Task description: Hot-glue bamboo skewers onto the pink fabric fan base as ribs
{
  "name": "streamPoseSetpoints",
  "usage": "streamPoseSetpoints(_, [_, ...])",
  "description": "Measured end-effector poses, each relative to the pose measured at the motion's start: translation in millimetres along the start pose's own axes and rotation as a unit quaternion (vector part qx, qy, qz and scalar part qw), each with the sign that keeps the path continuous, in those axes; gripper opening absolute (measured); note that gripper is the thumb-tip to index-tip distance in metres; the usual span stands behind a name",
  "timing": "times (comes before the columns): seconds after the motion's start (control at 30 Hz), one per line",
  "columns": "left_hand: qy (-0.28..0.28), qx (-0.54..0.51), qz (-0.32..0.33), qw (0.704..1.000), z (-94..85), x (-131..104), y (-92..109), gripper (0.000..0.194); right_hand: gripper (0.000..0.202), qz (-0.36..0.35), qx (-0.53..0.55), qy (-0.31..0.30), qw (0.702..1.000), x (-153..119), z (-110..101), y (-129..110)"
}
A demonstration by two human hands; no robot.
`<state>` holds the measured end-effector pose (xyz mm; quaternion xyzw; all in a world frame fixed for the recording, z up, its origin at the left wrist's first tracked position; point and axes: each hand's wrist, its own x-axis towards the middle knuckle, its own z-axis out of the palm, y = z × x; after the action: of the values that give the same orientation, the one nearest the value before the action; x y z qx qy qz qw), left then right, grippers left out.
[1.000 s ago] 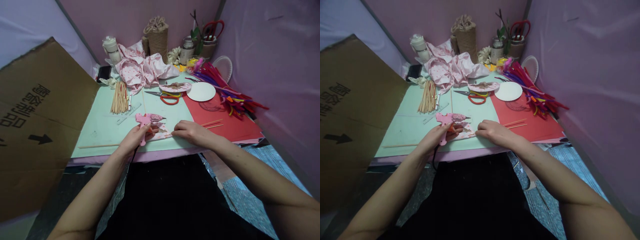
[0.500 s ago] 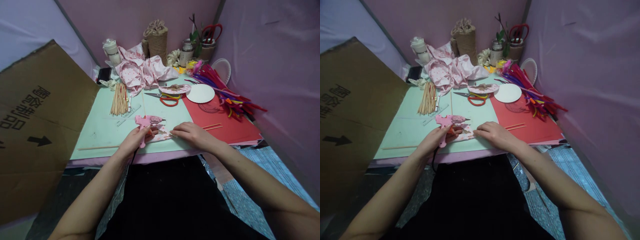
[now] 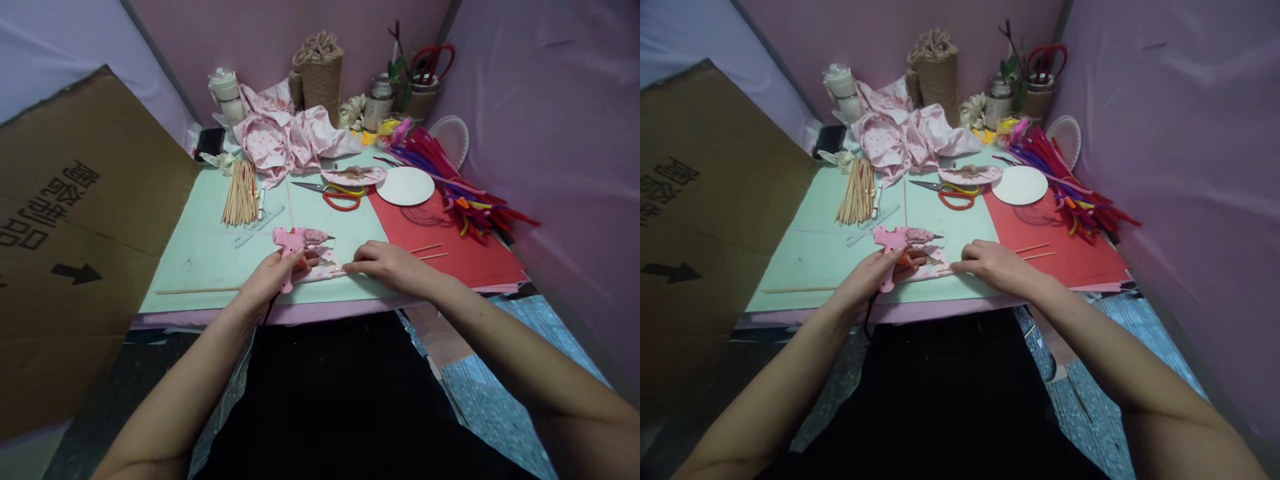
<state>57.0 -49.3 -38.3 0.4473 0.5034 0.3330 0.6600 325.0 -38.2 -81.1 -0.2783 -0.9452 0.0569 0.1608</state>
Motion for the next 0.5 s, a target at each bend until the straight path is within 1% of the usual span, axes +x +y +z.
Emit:
streamPoseSetpoints(0.23, [-0.003,0.011,0.006,1.000,0.0,-2.7,0.1,0.034,0.038,-0.032,-0.057,-0.035,0.997,2.5,-4.3,-0.1])
streamPoseSetpoints(0.5, [-0.018,0.009,0.016,1.000,-4.1,1.8,-6.7,0.036,0.035,-0.052,-0.065,-0.063,0.994,7.1,-7.8,3.1])
